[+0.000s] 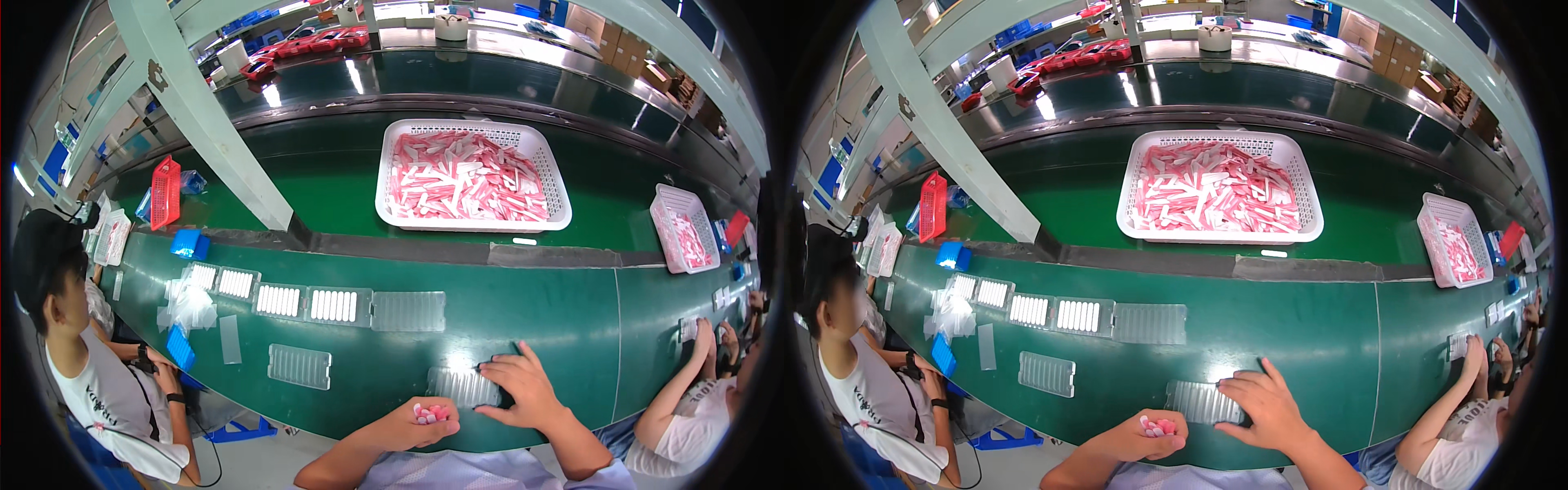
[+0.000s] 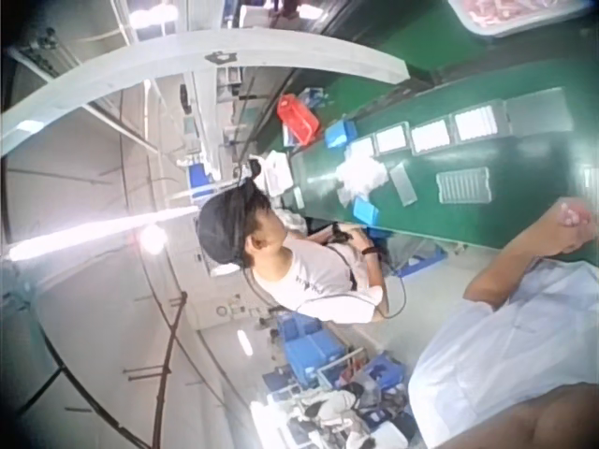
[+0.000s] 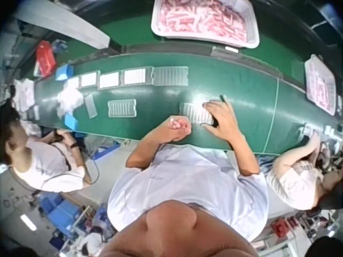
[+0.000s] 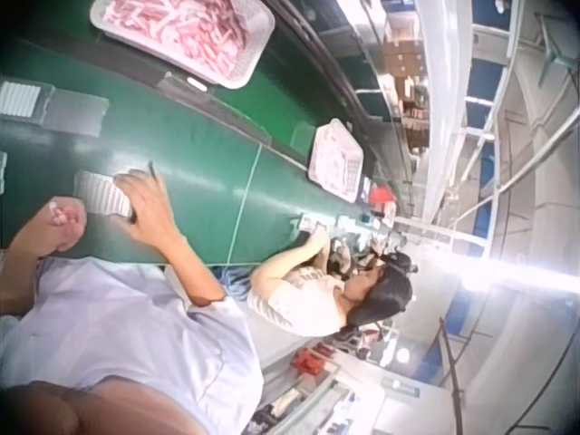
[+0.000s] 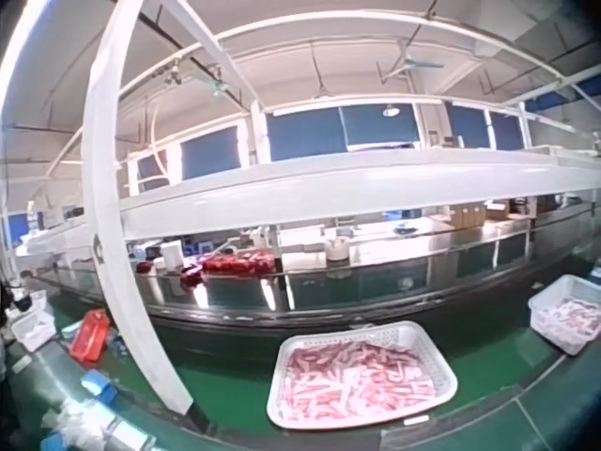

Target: The person takes plastic sticks from a basket, inserts them into the slots of clear plastic trays by hand, and slides the filled trays along the work table.

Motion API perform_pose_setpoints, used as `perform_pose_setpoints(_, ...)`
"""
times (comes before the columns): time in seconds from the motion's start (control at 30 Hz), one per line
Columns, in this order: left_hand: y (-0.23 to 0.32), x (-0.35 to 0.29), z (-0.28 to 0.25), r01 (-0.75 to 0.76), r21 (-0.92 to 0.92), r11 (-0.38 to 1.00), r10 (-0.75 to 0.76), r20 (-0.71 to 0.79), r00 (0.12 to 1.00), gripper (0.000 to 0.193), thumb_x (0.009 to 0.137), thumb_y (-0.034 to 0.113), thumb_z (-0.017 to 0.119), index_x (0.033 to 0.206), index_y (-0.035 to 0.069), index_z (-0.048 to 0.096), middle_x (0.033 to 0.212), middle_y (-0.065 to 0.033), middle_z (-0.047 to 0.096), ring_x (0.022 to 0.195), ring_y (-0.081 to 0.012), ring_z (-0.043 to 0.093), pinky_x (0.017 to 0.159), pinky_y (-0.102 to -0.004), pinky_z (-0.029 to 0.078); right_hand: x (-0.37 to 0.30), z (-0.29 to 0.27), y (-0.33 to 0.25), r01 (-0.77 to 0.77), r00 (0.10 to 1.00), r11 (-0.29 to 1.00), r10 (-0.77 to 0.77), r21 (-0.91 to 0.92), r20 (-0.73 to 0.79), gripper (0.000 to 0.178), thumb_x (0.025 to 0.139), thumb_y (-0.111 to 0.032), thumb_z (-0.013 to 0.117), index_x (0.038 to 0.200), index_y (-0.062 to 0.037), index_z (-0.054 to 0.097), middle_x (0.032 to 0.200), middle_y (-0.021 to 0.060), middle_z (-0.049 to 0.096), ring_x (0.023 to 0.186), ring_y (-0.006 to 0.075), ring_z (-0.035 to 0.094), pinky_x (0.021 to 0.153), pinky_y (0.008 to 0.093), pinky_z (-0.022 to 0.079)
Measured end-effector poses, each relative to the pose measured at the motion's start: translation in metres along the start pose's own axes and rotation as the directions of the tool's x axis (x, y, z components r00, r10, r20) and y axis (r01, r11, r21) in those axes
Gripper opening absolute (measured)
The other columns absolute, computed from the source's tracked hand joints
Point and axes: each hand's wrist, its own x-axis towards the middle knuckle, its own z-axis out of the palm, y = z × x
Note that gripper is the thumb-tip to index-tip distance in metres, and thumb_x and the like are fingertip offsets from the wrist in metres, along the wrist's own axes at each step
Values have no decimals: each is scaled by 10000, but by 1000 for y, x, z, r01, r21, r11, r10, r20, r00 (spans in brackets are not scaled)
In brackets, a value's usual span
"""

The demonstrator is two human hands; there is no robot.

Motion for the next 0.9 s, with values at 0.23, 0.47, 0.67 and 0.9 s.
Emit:
perform_pose_setpoints(0.23, -7, -7, 2, 1, -56, 998, -5, -78, 997, 170, 1019, 149, 672, 915, 54, 578, 692, 39, 480, 580, -35, 406, 497, -231, 285, 10, -18, 20, -43, 994, 997, 37, -64, -100, 593, 745, -339, 870, 1254, -107, 672, 1256, 54, 710, 1219, 279, 625, 1183, 590, 348)
perform_pose_setpoints(0.47, -19, -10, -29, -242, -387, 890, 121, -310, 943, 165, 972, 32, 626, 1133, 29, 592, 913, -43, 579, 726, -105, 523, 562, -232, 351, 31, -5, 5, 38, 998, 999, -39, -29, -41, 611, 770, -344, 853, 1295, -104, 653, 1276, 53, 696, 1241, 287, 609, 1182, 568, 362)
perform_pose_setpoints(0.67, -4, -9, -38, -224, -398, 890, 111, -287, 952, 359, 1010, 94, 619, 1354, 1, 567, 1053, -99, 670, 840, -181, 632, 578, -261, 414, 49, -15, -2, 11, 993, 997, -2, -79, 120, 681, 765, -302, 851, 1368, -113, 596, 1343, 59, 654, 1299, 300, 567, 1213, 576, 313)
perform_pose_setpoints(0.9, -1, -10, -45, -169, -299, 939, 71, -310, 948, 382, 1066, 174, 595, 1393, -13, 533, 1180, -160, 701, 924, -218, 701, 505, -225, 394, 47, -37, -2, -82, 984, 992, 95, -92, 152, 663, 766, -257, 853, 1361, -112, 600, 1347, 73, 652, 1308, 308, 567, 1220, 572, 312)
